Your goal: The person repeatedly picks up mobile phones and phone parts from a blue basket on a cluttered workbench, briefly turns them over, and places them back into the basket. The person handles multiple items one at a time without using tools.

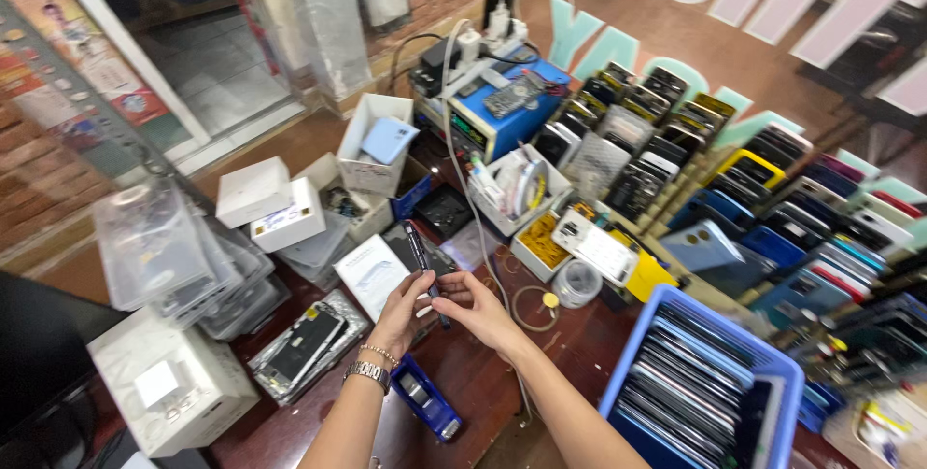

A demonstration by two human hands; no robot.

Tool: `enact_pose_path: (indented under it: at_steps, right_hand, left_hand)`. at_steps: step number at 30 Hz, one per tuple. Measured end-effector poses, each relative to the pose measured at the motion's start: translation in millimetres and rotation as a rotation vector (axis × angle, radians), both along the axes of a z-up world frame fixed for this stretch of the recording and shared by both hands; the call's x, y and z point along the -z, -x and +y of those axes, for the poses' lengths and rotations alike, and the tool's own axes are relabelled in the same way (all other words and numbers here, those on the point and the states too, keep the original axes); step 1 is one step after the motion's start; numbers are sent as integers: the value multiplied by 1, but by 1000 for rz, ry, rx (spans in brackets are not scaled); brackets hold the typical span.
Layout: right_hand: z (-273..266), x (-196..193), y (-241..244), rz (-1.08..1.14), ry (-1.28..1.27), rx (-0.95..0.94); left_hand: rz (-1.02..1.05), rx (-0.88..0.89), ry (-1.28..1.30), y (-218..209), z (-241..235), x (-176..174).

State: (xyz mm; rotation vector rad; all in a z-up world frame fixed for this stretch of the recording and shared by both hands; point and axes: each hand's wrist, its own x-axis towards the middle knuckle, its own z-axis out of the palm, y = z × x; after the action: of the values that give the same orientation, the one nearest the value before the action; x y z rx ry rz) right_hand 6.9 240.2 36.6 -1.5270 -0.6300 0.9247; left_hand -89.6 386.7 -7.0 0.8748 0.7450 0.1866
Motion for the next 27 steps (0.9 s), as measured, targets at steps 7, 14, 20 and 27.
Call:
enact_pose_path:
  at_steps: [7, 14, 20, 27]
  right_hand:
    - [-82, -9, -9, -106, 53, 99]
    - [-161, -3, -18, -193, 29, 257]
    - [-218, -9, -26, -159, -30, 376]
    - [-262, -30, -24, -147, -77, 542]
  left_hand:
    - [-218, 265, 148, -23, -60, 13]
    - [-234, 348, 375, -35, -121, 1]
    - [-246, 378, 452, -51, -172, -20]
    - [-286, 500, 437, -73, -213, -21]
